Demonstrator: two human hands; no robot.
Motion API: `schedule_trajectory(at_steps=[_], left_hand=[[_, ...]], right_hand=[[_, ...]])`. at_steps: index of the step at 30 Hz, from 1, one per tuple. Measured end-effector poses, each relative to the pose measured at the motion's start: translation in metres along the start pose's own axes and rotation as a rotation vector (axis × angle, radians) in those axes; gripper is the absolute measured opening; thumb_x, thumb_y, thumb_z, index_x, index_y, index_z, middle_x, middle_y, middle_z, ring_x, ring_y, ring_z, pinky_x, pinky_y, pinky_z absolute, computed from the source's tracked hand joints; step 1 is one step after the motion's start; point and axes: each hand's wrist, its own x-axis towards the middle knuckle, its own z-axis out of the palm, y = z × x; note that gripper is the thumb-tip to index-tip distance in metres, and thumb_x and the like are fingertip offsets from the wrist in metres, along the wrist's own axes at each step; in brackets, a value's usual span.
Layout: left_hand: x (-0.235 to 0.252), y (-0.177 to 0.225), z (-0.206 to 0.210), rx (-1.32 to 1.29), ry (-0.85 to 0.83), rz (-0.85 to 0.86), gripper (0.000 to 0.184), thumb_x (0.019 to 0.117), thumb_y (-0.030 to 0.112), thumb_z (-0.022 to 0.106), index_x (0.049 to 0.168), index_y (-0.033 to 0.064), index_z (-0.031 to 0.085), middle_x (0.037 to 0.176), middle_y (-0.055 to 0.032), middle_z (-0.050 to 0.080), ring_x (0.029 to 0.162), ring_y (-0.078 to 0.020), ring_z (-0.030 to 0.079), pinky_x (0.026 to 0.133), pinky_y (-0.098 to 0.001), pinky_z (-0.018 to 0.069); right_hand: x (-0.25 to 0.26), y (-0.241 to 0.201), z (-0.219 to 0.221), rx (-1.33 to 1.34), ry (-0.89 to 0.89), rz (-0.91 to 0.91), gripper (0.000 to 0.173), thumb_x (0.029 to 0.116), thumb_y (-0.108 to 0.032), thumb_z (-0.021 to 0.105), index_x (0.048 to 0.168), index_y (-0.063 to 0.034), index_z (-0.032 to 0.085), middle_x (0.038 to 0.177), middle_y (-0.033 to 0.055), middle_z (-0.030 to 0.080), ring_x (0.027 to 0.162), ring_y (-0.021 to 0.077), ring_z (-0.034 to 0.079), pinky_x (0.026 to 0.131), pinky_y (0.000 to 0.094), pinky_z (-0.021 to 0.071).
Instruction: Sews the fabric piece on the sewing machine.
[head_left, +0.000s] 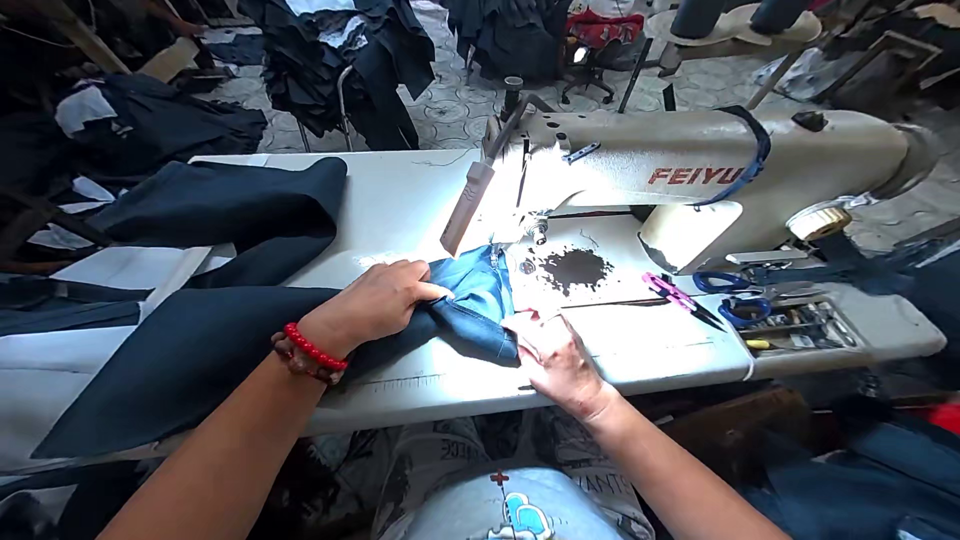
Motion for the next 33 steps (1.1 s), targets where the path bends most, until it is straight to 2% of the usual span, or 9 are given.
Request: schedule_trajectory(at_steps=[2, 4, 8, 11, 14, 18, 23, 30, 33], left_hand=[[0.002, 0.009, -0.003, 0.010, 0.094, 0.094, 0.040, 0.0774, 0.001, 0.061, 0.111, 0.0157, 0.078, 0.128, -0.0134, 0.066, 0.120, -0.0345, 0.062, 0.095, -0.0608, 0.0469], [0.007, 0.032, -0.010, 0.030, 0.204, 0.198, 0.036, 0.0682, 0.013, 0.064, 0.102, 0.0075, 0.075, 0.135, -0.0147, 0.065, 0.125, -0.0348, 0.061, 0.104, -0.0643, 0.0421], [0.013, 0.077, 0.008, 0.076, 0.223, 0.245, 0.051, 0.0800, 0.031, 0.075, 0.123, 0.0046, 0.071, 0.131, -0.0135, 0.068, 0.131, -0.0307, 0.059, 0.117, -0.0616, 0.0336], [0.017, 0.077, 0.047, 0.142, 0.334, 0.204, 0.019, 0.0852, 0.013, 0.069, 0.100, 0.0010, 0.073, 0.084, -0.0130, 0.070, 0.080, -0.0296, 0.069, 0.075, -0.0466, 0.0534], [0.015, 0.071, 0.051, 0.131, 0.280, 0.165, 0.009, 0.0788, 0.006, 0.068, 0.087, 0.0019, 0.070, 0.073, -0.0130, 0.063, 0.069, -0.0325, 0.066, 0.059, -0.0461, 0.0496], [0.011, 0.065, 0.035, -0.014, 0.180, 0.186, 0.030, 0.0808, 0.029, 0.057, 0.090, 0.0063, 0.075, 0.106, -0.0104, 0.075, 0.108, -0.0288, 0.070, 0.087, -0.0492, 0.0550], [0.017, 0.065, 0.036, -0.005, 0.216, 0.086, 0.048, 0.1035, 0.031, 0.036, 0.112, 0.0086, 0.077, 0.078, -0.0075, 0.065, 0.071, -0.0256, 0.063, 0.062, -0.0421, 0.0464], [0.016, 0.063, 0.054, 0.055, 0.217, 0.004, 0.048, 0.1020, 0.031, 0.035, 0.133, 0.0261, 0.071, 0.073, -0.0067, 0.058, 0.065, -0.0260, 0.056, 0.058, -0.0406, 0.0407], [0.016, 0.065, 0.053, 0.028, 0.296, 0.114, 0.042, 0.0998, 0.025, 0.040, 0.119, 0.0170, 0.077, 0.096, -0.0062, 0.069, 0.091, -0.0261, 0.064, 0.078, -0.0471, 0.0465]], right_hand=[[0.002, 0.006, -0.001, -0.004, -0.057, -0.183, 0.025, 0.0898, -0.007, 0.065, 0.111, -0.0078, 0.078, 0.116, 0.0185, 0.073, 0.108, 0.0332, 0.070, 0.092, 0.0439, 0.0579], [0.005, 0.009, 0.001, -0.013, -0.093, -0.274, 0.021, 0.0944, -0.007, 0.061, 0.107, -0.0042, 0.078, 0.109, 0.0155, 0.075, 0.103, 0.0278, 0.072, 0.090, 0.0388, 0.0586], [0.005, 0.006, 0.003, 0.063, -0.070, -0.287, 0.019, 0.0939, -0.005, 0.057, 0.095, -0.0031, 0.077, 0.092, 0.0130, 0.074, 0.087, 0.0240, 0.072, 0.079, 0.0356, 0.0593], [0.002, 0.002, 0.004, 0.091, -0.015, -0.256, 0.022, 0.0933, -0.009, 0.057, 0.095, -0.0010, 0.078, 0.087, 0.0138, 0.075, 0.081, 0.0240, 0.073, 0.075, 0.0346, 0.0590], [-0.002, 0.000, 0.005, 0.061, -0.055, -0.202, 0.023, 0.0934, -0.011, 0.057, 0.097, -0.0013, 0.078, 0.092, 0.0137, 0.076, 0.086, 0.0257, 0.075, 0.076, 0.0375, 0.0600], [-0.003, -0.001, 0.002, 0.056, -0.089, -0.201, 0.022, 0.0928, -0.010, 0.058, 0.095, -0.0026, 0.078, 0.094, 0.0134, 0.077, 0.089, 0.0253, 0.075, 0.077, 0.0366, 0.0601], [-0.004, 0.002, -0.001, 0.032, -0.088, -0.226, 0.023, 0.0938, -0.011, 0.057, 0.096, -0.0027, 0.079, 0.095, 0.0133, 0.077, 0.091, 0.0252, 0.075, 0.079, 0.0363, 0.0603], [-0.011, 0.009, -0.002, 0.058, -0.042, -0.188, 0.025, 0.0953, -0.012, 0.057, 0.100, -0.0036, 0.080, 0.101, 0.0129, 0.079, 0.099, 0.0246, 0.076, 0.089, 0.0346, 0.0593], [-0.011, 0.008, -0.001, 0.055, -0.040, -0.201, 0.024, 0.0946, -0.011, 0.058, 0.099, -0.0037, 0.080, 0.102, 0.0133, 0.079, 0.099, 0.0244, 0.076, 0.088, 0.0334, 0.0593]])
